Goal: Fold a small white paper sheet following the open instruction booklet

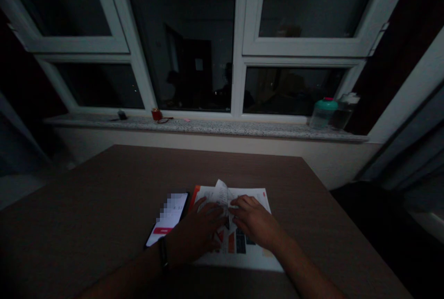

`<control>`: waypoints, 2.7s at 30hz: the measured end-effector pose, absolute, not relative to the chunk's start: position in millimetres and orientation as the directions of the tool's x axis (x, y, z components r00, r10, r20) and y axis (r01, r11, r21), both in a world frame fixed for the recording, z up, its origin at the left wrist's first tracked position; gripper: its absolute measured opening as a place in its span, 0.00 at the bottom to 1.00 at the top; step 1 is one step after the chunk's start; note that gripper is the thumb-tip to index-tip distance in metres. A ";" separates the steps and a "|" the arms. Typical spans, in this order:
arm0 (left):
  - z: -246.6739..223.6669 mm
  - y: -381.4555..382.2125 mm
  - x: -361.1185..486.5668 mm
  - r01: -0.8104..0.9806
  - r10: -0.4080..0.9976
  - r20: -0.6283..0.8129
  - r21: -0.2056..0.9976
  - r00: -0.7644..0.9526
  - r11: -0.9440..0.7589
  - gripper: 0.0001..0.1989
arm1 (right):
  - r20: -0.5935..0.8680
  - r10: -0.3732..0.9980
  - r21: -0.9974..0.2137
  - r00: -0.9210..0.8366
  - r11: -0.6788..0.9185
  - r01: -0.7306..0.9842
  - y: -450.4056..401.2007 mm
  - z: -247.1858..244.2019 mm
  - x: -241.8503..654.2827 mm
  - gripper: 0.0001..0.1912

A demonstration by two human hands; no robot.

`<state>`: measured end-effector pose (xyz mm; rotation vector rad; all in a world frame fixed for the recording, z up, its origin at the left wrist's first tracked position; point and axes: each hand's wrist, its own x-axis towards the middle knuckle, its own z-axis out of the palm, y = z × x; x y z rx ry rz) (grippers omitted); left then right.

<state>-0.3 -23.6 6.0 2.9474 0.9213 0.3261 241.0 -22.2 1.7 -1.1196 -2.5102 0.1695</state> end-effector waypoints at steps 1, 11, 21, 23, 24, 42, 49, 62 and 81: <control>5.9 -24.3 -0.1 0.567 0.574 0.181 0.095 0.799 -0.818 0.27 | 0.289 0.739 -0.250 -0.608 0.671 0.698 -22.8 2.1 240.6 0.16; 4.3 -26.1 -0.8 0.543 0.551 0.171 0.096 0.817 -0.835 0.19 | 0.208 0.751 -0.247 -0.627 0.661 0.709 -25.7 -2.4 237.2 0.22; 12.4 -27.8 0.7 0.499 0.550 0.179 0.262 0.816 -0.826 0.22 | 0.190 0.763 -0.251 -0.618 0.646 0.721 -27.5 -4.5 238.2 0.25; 12.6 -27.3 -0.7 0.477 0.523 0.167 0.251 0.836 -0.843 0.24 | 0.201 0.762 -0.238 -0.616 0.648 0.724 -27.8 -4.9 237.6 0.25; 11.7 -26.8 -1.2 0.475 0.520 0.164 0.248 0.838 -0.844 0.24 | 0.206 0.762 -0.231 -0.614 0.648 0.726 -27.7 -4.8 237.1 0.25; 10.4 -25.0 3.3 0.518 0.564 0.131 0.273 0.815 -0.811 0.32 | 0.224 0.765 -0.208 -0.604 0.643 0.737 -19.8 -5.1 235.5 0.23; 10.4 -22.5 -2.0 0.466 0.503 0.102 0.254 0.858 -0.847 0.36 | 0.223 0.768 -0.191 -0.600 0.638 0.746 -22.0 -0.3 233.1 0.23; -0.1 -15.6 -9.1 0.385 0.423 0.137 0.236 0.896 -0.892 0.35 | 0.229 0.769 -0.164 -0.596 0.634 0.755 -22.3 -0.4 233.2 0.25; 21.4 -17.3 -10.2 0.304 0.377 0.144 0.367 0.915 -0.879 0.27 | 0.229 0.810 -0.198 -0.539 0.581 0.789 -25.1 -0.3 226.4 0.22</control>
